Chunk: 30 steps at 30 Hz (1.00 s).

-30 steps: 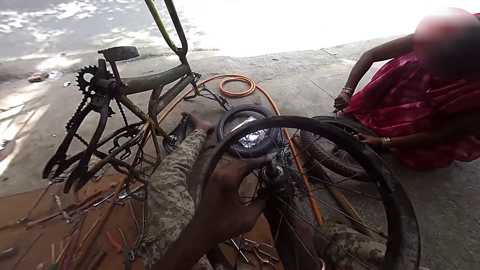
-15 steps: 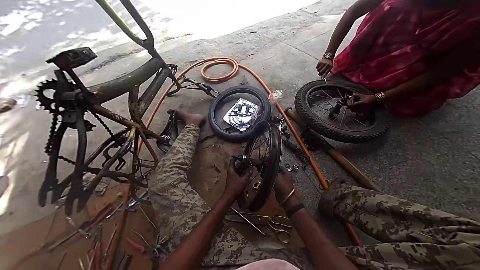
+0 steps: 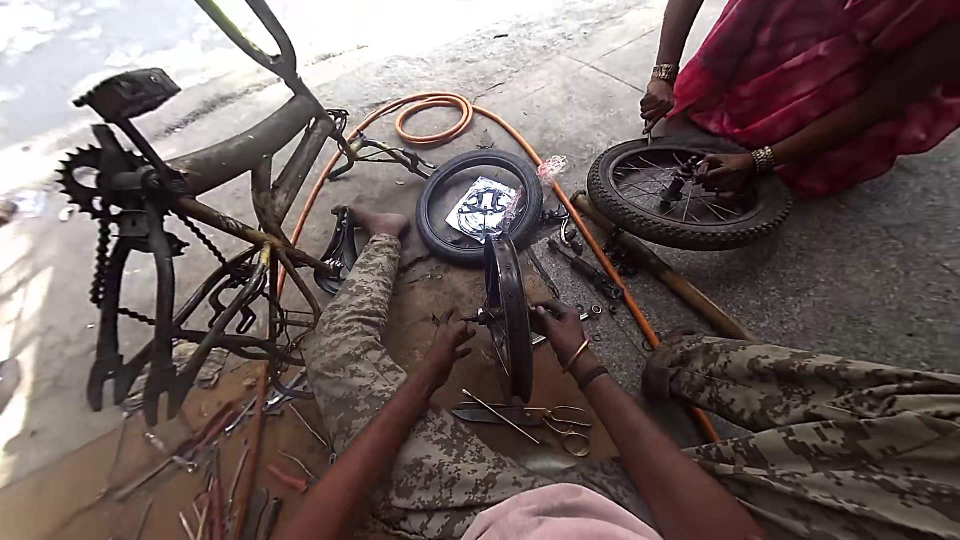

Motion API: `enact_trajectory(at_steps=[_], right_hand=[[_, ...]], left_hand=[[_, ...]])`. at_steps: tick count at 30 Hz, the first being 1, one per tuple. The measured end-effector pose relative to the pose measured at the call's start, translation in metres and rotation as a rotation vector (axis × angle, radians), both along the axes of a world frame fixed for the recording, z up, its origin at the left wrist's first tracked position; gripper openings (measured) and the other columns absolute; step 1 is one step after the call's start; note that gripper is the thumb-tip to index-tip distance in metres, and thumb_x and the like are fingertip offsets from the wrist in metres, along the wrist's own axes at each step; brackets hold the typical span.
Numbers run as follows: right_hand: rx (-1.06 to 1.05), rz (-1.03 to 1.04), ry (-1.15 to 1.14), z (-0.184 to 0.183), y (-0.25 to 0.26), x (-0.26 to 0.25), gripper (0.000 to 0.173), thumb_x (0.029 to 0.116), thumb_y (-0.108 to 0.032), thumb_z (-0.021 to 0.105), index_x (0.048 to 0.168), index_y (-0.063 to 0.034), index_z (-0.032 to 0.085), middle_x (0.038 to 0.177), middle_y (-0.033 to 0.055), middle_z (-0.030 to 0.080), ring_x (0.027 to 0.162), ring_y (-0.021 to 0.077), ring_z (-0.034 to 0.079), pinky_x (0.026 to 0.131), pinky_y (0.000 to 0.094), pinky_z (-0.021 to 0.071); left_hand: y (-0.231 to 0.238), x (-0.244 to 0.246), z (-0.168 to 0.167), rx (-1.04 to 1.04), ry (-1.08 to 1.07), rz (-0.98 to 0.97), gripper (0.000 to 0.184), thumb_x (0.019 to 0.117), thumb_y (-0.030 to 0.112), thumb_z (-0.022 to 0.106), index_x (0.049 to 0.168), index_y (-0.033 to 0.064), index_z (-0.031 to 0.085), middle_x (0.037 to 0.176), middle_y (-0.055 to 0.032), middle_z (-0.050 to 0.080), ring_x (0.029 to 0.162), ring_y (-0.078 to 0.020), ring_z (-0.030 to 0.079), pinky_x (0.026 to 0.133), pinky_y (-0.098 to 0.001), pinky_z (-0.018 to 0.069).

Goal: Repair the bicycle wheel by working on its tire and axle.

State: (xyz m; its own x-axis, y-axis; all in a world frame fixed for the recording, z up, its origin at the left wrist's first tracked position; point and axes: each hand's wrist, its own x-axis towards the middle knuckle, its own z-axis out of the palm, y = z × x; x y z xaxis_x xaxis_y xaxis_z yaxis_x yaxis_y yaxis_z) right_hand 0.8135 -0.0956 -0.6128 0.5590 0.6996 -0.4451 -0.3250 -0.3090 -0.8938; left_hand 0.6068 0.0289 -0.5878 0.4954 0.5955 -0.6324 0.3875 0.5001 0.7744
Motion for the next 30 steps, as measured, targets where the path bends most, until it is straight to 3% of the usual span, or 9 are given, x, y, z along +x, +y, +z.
enact_trajectory(at_steps=[3, 5, 10, 14, 18, 23, 25, 27, 30], right_hand=[[-0.005, 0.043, 0.007, 0.010, 0.008, -0.005, 0.025, 0.1074, -0.009, 0.053, 0.125, 0.0036, 0.064, 0.111, 0.0213, 0.070, 0.092, 0.0240, 0.074, 0.087, 0.0407, 0.0615], [0.026, 0.071, 0.004, -0.002, 0.018, -0.003, 0.023, 0.1063, -0.009, 0.055, 0.122, 0.0048, 0.066, 0.110, 0.0206, 0.072, 0.093, 0.0245, 0.075, 0.086, 0.0410, 0.0634], [0.022, 0.176, -0.042, -0.011, 0.023, 0.008, 0.019, 0.1035, -0.010, 0.061, 0.115, 0.0015, 0.071, 0.102, 0.0160, 0.074, 0.087, 0.0217, 0.074, 0.082, 0.0400, 0.0627], [0.068, 0.090, -0.044, -0.018, 0.018, 0.017, 0.012, 0.0961, -0.004, 0.070, 0.105, 0.0016, 0.075, 0.095, 0.0142, 0.076, 0.079, 0.0209, 0.075, 0.080, 0.0385, 0.0649], [0.069, 0.076, -0.002, -0.018, 0.019, 0.019, 0.012, 0.0948, -0.005, 0.073, 0.102, 0.0044, 0.072, 0.090, 0.0156, 0.076, 0.077, 0.0232, 0.077, 0.078, 0.0392, 0.0662], [0.021, 0.200, -0.234, -0.021, 0.030, 0.023, 0.023, 0.1015, -0.021, 0.066, 0.093, -0.0002, 0.073, 0.073, 0.0071, 0.070, 0.064, 0.0154, 0.066, 0.068, 0.0361, 0.0571], [-0.062, 0.240, -0.382, -0.020, 0.032, 0.018, 0.039, 0.1052, -0.031, 0.058, 0.078, -0.0038, 0.067, 0.064, 0.0069, 0.057, 0.061, 0.0207, 0.056, 0.063, 0.0448, 0.0465], [-0.178, 0.259, -0.448, -0.016, 0.033, 0.012, 0.056, 0.1074, -0.045, 0.050, 0.069, -0.0065, 0.062, 0.061, 0.0087, 0.053, 0.061, 0.0260, 0.056, 0.062, 0.0501, 0.0441], [-0.247, 0.336, -0.462, -0.014, 0.034, 0.013, 0.067, 0.1082, -0.056, 0.036, 0.072, -0.0058, 0.062, 0.066, 0.0122, 0.057, 0.067, 0.0307, 0.061, 0.065, 0.0537, 0.0471]], left_hand=[[0.030, -0.011, 0.027, 0.396, 0.182, -0.327, 0.038, 0.1082, 0.020, 0.049, 0.142, 0.0049, 0.056, 0.137, -0.0146, 0.063, 0.121, -0.0291, 0.064, 0.101, -0.0510, 0.0523], [0.039, -0.017, 0.031, 0.605, 0.244, -0.461, 0.028, 0.1061, 0.020, 0.057, 0.129, 0.0076, 0.067, 0.121, -0.0111, 0.071, 0.108, -0.0224, 0.070, 0.096, -0.0464, 0.0561], [0.043, -0.023, 0.025, 0.659, 0.225, -0.453, 0.022, 0.1022, 0.017, 0.064, 0.121, 0.0059, 0.070, 0.110, -0.0094, 0.074, 0.096, -0.0186, 0.072, 0.089, -0.0427, 0.0586], [0.046, -0.018, 0.016, 0.669, 0.196, -0.475, 0.022, 0.1005, 0.019, 0.067, 0.121, 0.0108, 0.072, 0.107, -0.0036, 0.075, 0.090, -0.0135, 0.073, 0.085, -0.0386, 0.0612], [0.054, -0.014, 0.013, 0.726, 0.226, -0.503, 0.024, 0.1016, 0.022, 0.066, 0.120, 0.0097, 0.073, 0.112, -0.0054, 0.075, 0.099, -0.0164, 0.072, 0.090, -0.0419, 0.0592], [0.054, -0.013, 0.015, 0.807, 0.219, -0.497, 0.017, 0.0972, 0.012, 0.071, 0.113, 0.0055, 0.073, 0.105, -0.0077, 0.074, 0.091, -0.0164, 0.073, 0.085, -0.0404, 0.0608], [0.053, -0.015, 0.011, 0.830, 0.198, -0.492, 0.018, 0.0954, 0.010, 0.072, 0.113, 0.0058, 0.073, 0.105, -0.0062, 0.075, 0.092, -0.0144, 0.073, 0.087, -0.0385, 0.0619], [0.055, -0.016, 0.008, 0.855, 0.182, -0.489, 0.018, 0.0937, 0.007, 0.073, 0.112, 0.0050, 0.073, 0.105, -0.0063, 0.075, 0.094, -0.0135, 0.073, 0.089, -0.0379, 0.0617], [0.057, -0.014, 0.010, 0.869, 0.198, -0.498, 0.016, 0.0921, 0.004, 0.073, 0.108, 0.0044, 0.073, 0.102, -0.0067, 0.075, 0.094, -0.0137, 0.073, 0.089, -0.0381, 0.0608]])
